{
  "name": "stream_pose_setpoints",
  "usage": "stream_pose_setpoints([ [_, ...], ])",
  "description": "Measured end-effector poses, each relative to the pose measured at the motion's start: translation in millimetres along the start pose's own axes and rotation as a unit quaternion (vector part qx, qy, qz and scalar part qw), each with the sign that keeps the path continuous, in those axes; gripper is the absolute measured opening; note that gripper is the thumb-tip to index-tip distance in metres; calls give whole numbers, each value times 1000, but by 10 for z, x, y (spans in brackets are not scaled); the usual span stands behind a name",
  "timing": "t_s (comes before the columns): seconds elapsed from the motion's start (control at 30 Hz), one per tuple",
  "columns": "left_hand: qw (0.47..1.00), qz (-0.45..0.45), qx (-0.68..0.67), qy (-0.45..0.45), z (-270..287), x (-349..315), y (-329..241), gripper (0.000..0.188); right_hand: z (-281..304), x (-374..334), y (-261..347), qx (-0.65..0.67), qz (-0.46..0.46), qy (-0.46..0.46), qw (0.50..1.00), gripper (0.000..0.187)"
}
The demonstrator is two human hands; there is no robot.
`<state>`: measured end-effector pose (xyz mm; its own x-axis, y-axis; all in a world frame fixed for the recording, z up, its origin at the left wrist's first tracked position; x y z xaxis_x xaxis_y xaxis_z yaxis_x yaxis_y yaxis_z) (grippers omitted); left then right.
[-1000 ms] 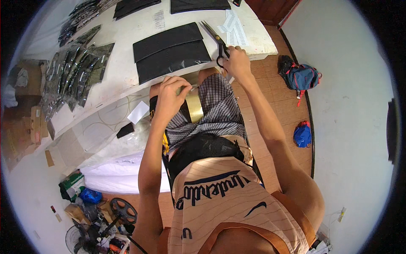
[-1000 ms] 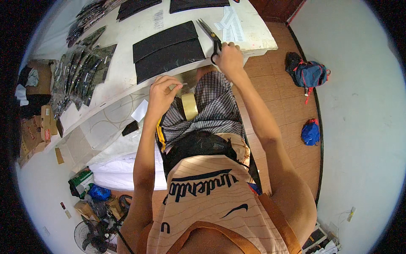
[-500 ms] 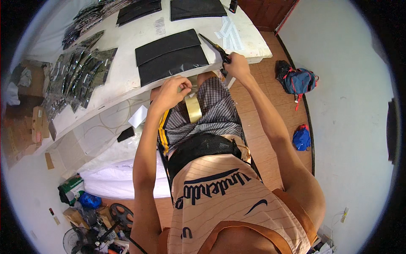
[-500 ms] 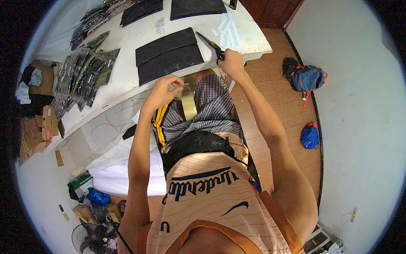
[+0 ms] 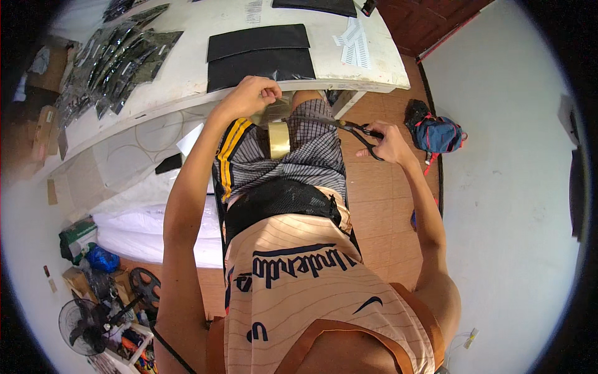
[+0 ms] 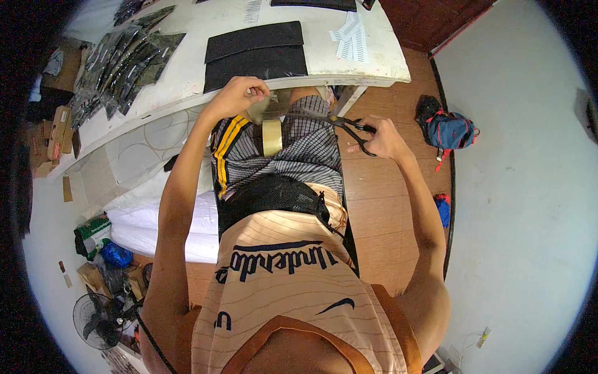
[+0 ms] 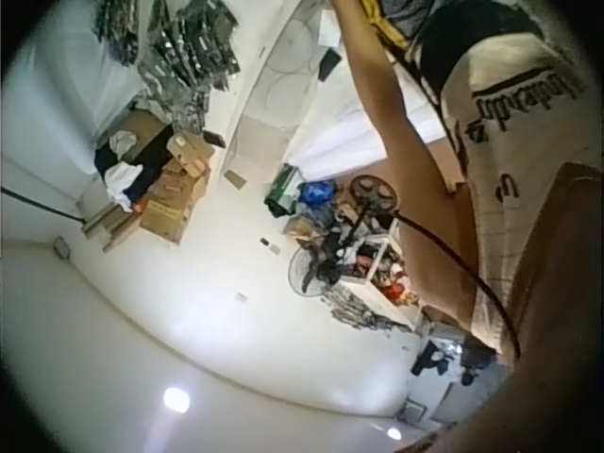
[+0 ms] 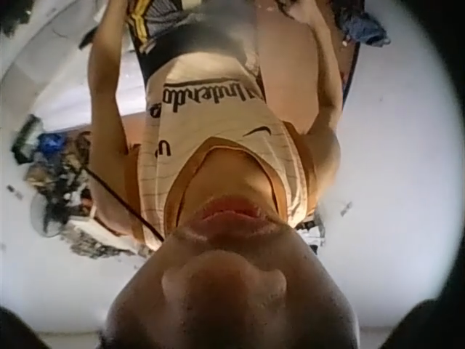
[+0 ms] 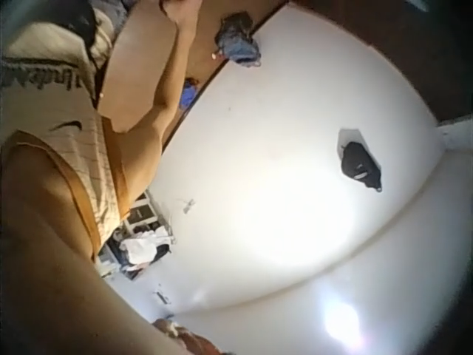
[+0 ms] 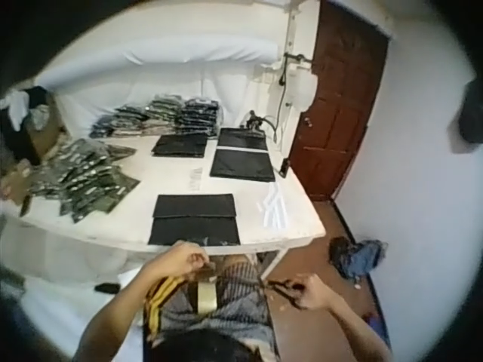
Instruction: Packing fabric items into black mailers and sealing them with tape.
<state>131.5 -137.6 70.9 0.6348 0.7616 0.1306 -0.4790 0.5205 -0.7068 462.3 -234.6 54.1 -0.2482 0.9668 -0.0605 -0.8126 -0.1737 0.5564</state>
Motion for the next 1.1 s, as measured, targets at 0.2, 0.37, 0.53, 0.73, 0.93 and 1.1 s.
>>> stream_pose_setpoints([
  [0.2,1000,-8,-19,6,-3,-17,22,15,-85,306,57,28,39,47,998,73],
  [0.37,1000,4,-17,22,1,7,15,17,-73,465,155,39,77,74,994,65],
  [0.53,999,11,-19,31,1,13,41,18,-87,559,218,49,104,92,989,59],
  [0.73,999,9,-21,32,-3,24,57,18,-69,608,280,44,117,88,988,54],
  [0.93,999,19,-9,44,4,46,8,18,-16,647,295,21,126,107,986,49],
  [1.1,999,21,-15,28,5,21,18,18,-17,662,293,13,116,121,986,48],
])
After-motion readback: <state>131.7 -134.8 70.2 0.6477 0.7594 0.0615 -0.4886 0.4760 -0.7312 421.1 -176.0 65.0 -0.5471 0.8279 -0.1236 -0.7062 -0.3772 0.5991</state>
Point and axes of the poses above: each hand's wrist, its own x-axis towards the middle knuckle, its own z-axis out of the back of the hand, y = z × x, the point moved 4 cm from there along x, towards the middle knuckle, and after that the axes turned 3 degrees about -z, right-handed, at the moved point
